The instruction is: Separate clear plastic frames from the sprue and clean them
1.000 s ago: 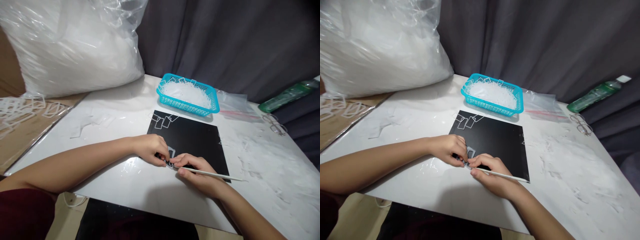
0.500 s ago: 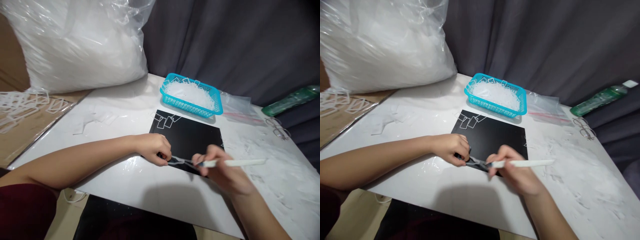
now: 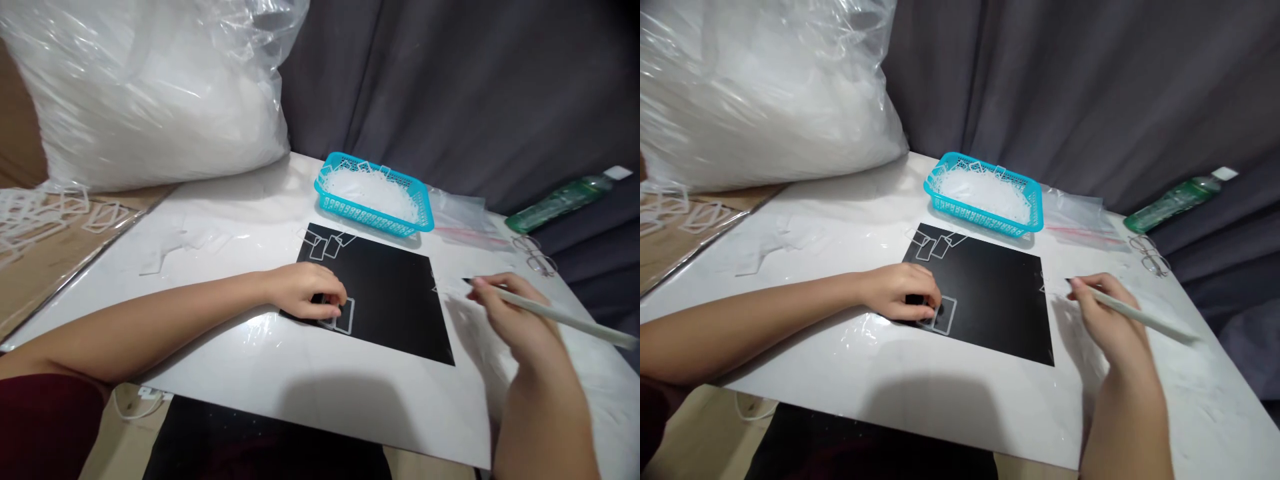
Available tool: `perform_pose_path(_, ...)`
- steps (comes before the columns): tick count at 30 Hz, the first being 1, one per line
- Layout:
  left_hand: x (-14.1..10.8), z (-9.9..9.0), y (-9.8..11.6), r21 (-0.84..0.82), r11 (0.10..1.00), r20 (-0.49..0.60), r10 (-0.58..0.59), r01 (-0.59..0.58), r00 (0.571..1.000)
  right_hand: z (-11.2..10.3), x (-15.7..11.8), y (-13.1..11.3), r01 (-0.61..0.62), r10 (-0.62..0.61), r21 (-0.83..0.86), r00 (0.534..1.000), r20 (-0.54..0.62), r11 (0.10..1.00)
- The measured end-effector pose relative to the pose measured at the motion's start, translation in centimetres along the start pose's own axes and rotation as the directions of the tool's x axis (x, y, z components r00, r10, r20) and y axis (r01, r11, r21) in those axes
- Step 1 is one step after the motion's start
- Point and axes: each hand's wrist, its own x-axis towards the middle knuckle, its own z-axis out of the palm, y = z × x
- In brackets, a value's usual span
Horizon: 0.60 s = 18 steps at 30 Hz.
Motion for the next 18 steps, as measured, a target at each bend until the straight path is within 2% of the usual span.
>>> perform_pose_path(1, 0.0, -0.4, -0.2, 0.087, 0.996, -0.035, -0.033, 0.035, 0.999, 0.9, -0.3, -1.1, 0.008, -0.008, 0.010, 0.999, 0.042, 1.000)
perform_pose_path(3, 0.2, -1.5, -0.9, 0.261, 0.947, -0.117, -0.159, 0.185, 0.980, 2.7, -1.1, -3.4, 0.078, -0.089, 0.067, 0.979, 0.184, 0.995)
perform_pose_path(5, 0.8, -2.8, -2.0, 0.369, 0.839, -0.192, -0.353, 0.401, 0.916, 4.1, -2.1, -5.6, 0.162, -0.193, 0.118, 0.919, 0.343, 0.980)
perform_pose_path(7, 1.8, -4.0, -3.5, 0.414, 0.715, -0.229, -0.517, 0.563, 0.825, 5.1, -2.9, -7.2, 0.249, -0.301, 0.173, 0.840, 0.452, 0.953)
perform_pose_path(8, 2.5, -4.4, -4.3, 0.428, 0.669, -0.233, -0.568, 0.608, 0.789, 5.5, -3.3, -7.7, 0.287, -0.351, 0.204, 0.803, 0.481, 0.936)
perform_pose_path(10, 4.1, -5.0, -6.0, 0.452, 0.618, -0.222, -0.621, 0.643, 0.752, 6.0, -3.9, -8.2, 0.332, -0.425, 0.268, 0.754, 0.501, 0.904)
perform_pose_path(12, 5.7, -5.3, -7.5, 0.467, 0.590, -0.187, -0.663, 0.659, 0.725, 6.4, -4.3, -8.1, 0.321, -0.446, 0.320, 0.743, 0.498, 0.891)
perform_pose_path(14, 6.7, -5.3, -8.6, 0.480, 0.578, -0.133, -0.695, 0.659, 0.707, 6.6, -4.5, -7.8, 0.265, -0.425, 0.362, 0.761, 0.490, 0.893)
perform_pose_path(18, 6.5, -5.1, -8.7, 0.512, 0.553, -0.091, -0.726, 0.657, 0.682, 6.3, -4.5, -7.7, 0.184, -0.398, 0.439, 0.789, 0.467, 0.879)
